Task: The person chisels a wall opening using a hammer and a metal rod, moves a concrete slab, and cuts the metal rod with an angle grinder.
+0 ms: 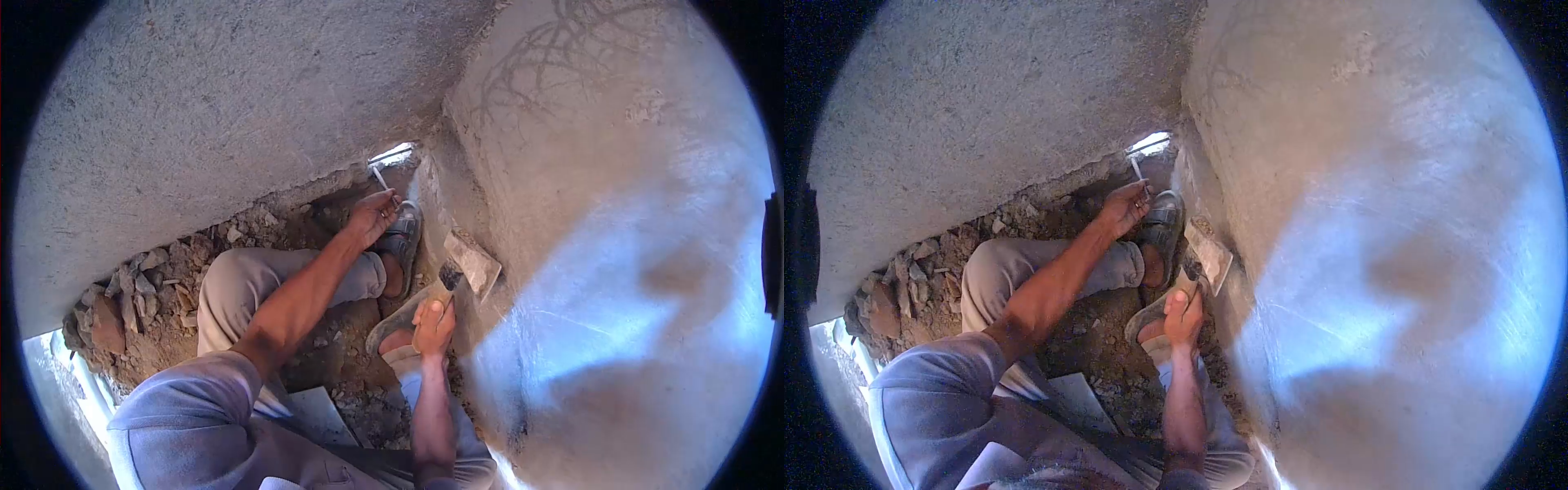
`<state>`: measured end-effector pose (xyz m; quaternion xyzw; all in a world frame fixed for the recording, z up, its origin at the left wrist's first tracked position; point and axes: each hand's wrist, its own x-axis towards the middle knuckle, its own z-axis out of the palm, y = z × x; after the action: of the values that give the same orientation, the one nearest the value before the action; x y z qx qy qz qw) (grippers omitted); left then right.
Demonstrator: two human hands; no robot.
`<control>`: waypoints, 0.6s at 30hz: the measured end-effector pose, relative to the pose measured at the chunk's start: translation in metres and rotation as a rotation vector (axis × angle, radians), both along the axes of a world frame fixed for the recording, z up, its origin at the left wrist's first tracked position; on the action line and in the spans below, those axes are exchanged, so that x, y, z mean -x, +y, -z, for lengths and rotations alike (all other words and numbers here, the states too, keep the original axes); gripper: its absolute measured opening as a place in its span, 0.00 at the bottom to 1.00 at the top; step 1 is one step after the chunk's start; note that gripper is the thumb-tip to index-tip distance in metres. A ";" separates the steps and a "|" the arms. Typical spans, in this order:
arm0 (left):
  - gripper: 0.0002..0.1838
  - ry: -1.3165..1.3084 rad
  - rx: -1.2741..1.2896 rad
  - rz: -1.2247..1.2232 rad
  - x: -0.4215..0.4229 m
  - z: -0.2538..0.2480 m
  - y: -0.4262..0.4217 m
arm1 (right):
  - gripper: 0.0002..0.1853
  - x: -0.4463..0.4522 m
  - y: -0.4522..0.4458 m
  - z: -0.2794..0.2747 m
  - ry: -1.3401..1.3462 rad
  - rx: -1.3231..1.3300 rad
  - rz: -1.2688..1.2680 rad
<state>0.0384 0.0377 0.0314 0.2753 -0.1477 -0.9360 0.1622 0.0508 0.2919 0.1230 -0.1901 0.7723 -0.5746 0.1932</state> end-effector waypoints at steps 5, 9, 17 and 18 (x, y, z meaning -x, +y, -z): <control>0.10 -0.028 0.020 0.000 0.005 -0.004 0.006 | 0.25 -0.001 -0.001 0.004 -0.109 -0.014 0.067; 0.11 0.007 0.001 0.045 0.004 0.003 0.011 | 0.24 -0.005 0.001 0.011 -0.097 -0.026 0.038; 0.09 -0.141 0.073 0.065 0.002 -0.017 0.019 | 0.21 -0.006 0.001 0.009 -0.091 -0.048 0.035; 0.09 -0.133 0.081 0.072 0.001 -0.016 0.021 | 0.21 -0.006 0.001 0.009 -0.112 -0.034 0.027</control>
<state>0.0369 0.0583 0.0475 0.3245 -0.2058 -0.9141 0.1294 0.0563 0.2928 0.1137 -0.1439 0.7724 -0.5737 0.2315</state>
